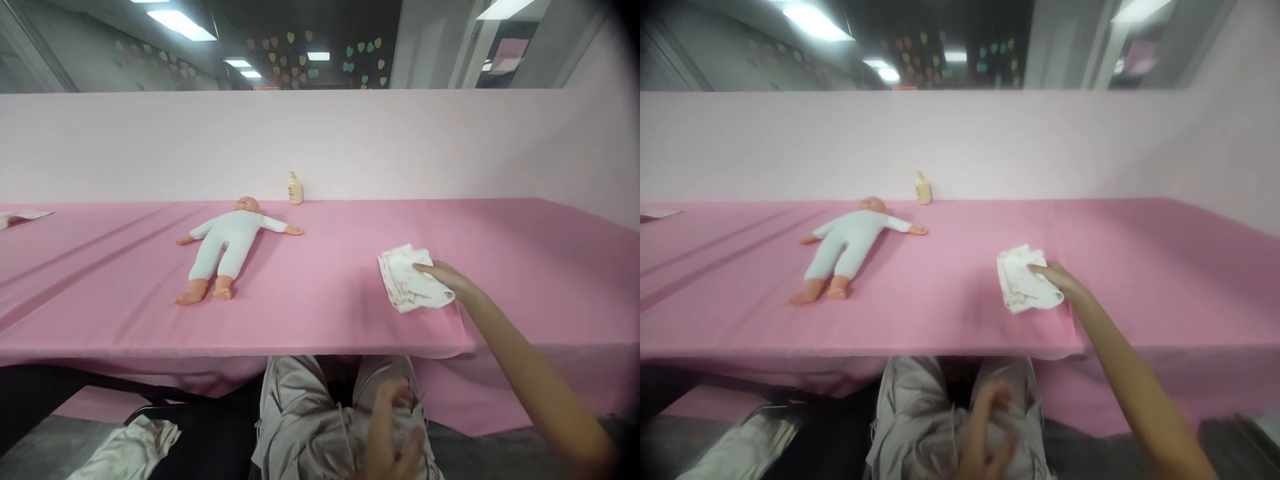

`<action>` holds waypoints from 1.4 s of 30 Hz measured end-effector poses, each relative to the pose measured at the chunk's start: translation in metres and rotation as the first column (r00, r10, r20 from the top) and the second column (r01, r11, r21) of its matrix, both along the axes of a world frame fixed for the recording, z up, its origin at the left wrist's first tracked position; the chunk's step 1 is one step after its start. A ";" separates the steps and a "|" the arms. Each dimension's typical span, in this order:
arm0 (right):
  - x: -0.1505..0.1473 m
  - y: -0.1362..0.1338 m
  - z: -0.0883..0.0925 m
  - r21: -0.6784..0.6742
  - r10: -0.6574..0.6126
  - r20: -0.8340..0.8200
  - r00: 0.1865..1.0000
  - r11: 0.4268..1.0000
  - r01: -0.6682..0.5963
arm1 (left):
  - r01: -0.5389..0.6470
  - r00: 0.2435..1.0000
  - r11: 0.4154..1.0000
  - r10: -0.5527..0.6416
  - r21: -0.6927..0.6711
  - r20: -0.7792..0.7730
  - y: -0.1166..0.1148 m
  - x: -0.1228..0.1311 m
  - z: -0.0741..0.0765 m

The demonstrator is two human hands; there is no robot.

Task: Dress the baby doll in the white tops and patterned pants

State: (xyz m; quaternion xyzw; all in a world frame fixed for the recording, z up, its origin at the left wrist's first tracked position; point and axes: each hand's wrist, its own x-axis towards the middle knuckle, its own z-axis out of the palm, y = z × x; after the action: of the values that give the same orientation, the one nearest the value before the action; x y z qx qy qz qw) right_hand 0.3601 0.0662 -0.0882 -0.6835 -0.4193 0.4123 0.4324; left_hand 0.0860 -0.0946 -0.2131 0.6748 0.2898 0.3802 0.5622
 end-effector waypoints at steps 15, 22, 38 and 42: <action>0.046 0.049 -0.039 -0.028 -0.089 0.781 0.619 0.984 0.177 | 0.171 0.985 0.985 -0.170 -0.019 0.020 -0.008 0.018 -0.053; 0.014 0.061 -0.019 0.097 -0.117 0.965 0.236 0.991 0.093 | 0.170 0.984 0.985 -0.168 0.025 -0.065 -0.002 0.013 -0.073; 0.003 0.001 -0.038 0.111 0.012 0.794 0.608 0.980 -0.164 | 0.249 0.965 0.965 -0.239 0.089 -0.108 -0.002 -0.003 -0.039; 0.003 0.034 0.010 0.434 -0.404 0.756 0.515 0.898 0.067 | 0.137 0.988 0.972 -0.120 0.189 -0.096 0.041 -0.042 0.032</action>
State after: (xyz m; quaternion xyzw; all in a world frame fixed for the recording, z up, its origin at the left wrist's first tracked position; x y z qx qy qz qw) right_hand 0.3629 0.1002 -0.0778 -0.7581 -0.5406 -0.1062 0.3489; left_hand 0.0443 -0.0539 -0.1809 0.7595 0.2301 0.3409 0.5040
